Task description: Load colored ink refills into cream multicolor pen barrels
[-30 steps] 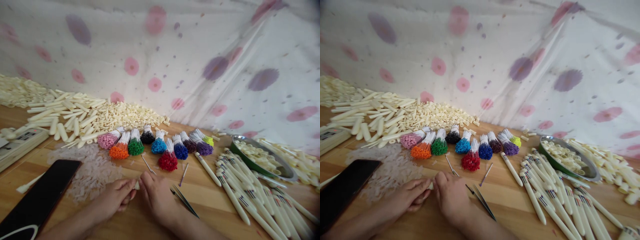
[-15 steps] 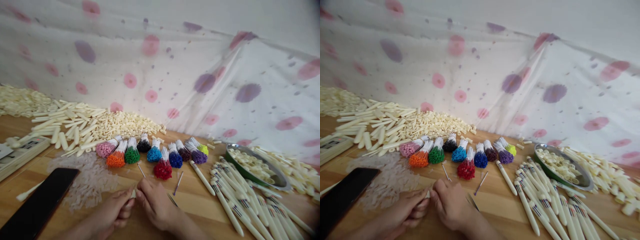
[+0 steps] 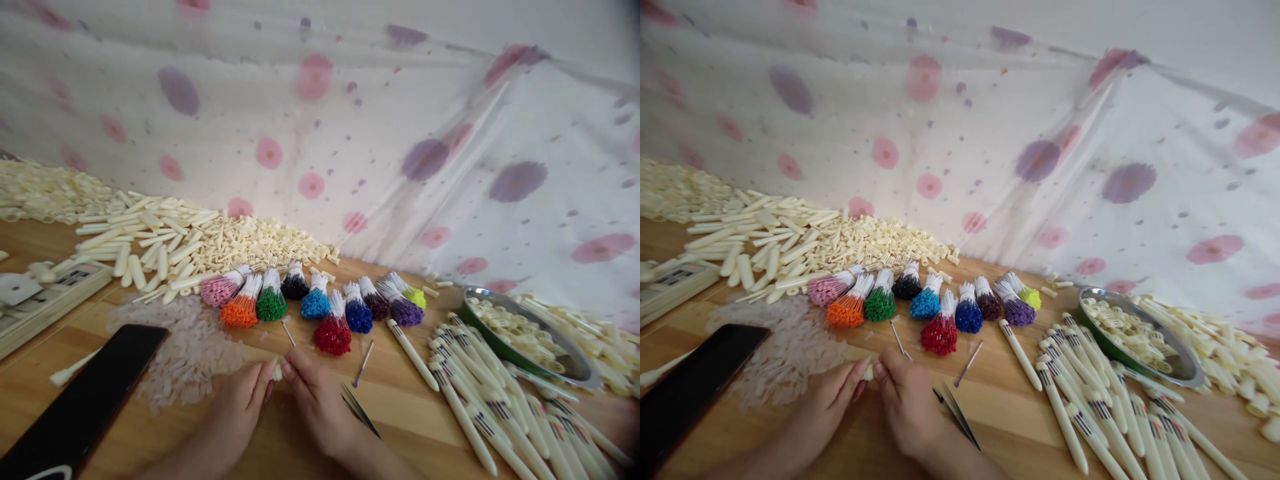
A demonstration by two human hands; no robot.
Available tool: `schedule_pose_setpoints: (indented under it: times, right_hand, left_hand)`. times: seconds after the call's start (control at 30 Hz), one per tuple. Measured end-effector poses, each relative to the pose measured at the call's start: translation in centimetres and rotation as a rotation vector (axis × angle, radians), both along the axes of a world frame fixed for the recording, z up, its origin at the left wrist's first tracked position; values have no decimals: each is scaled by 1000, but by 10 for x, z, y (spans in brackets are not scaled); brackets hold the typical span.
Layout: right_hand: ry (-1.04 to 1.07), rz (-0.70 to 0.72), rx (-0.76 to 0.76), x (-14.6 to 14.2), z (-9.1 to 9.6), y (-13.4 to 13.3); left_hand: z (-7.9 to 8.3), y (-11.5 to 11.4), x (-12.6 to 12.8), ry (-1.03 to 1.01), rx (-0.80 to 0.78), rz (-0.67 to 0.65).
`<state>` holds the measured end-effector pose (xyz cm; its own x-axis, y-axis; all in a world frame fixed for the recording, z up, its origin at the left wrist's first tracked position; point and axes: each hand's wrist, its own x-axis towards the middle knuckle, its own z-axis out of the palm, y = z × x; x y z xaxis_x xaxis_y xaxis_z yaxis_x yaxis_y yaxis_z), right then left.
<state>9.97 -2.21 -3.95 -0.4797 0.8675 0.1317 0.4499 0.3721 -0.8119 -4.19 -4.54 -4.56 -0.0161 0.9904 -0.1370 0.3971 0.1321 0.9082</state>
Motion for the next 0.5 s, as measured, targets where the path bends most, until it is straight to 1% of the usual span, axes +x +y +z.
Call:
schedule_pose_setpoints:
  times: [0.07,0.13,0.2,0.27,0.33,0.4,0.47,0.5]
  right_hand:
    - [-16,-13,16,2,-1,0]
    - [-108,-16,60,3,0,1]
    - [-298,-12,138,5,3,3]
    - [-510,7,208,5,5,4]
    - [-634,-4,241,4,6,6]
    - [-670,-48,238,3,5,7]
    - [-674,-91,234,2,4,8]
    - [-675,-105,234,1,3,8]
  left_hand:
    - [5,2,-5,49,48,-48]
    - [17,9,-17,119,97,-115]
    - [35,22,-37,418,204,-139]
    - [56,44,-63,680,266,-71]
    - [73,73,-88,929,391,-49]
    - [83,105,-110,990,429,-75]
    - [83,135,-124,1013,432,-173]
    - [81,148,-129,1017,426,-248]
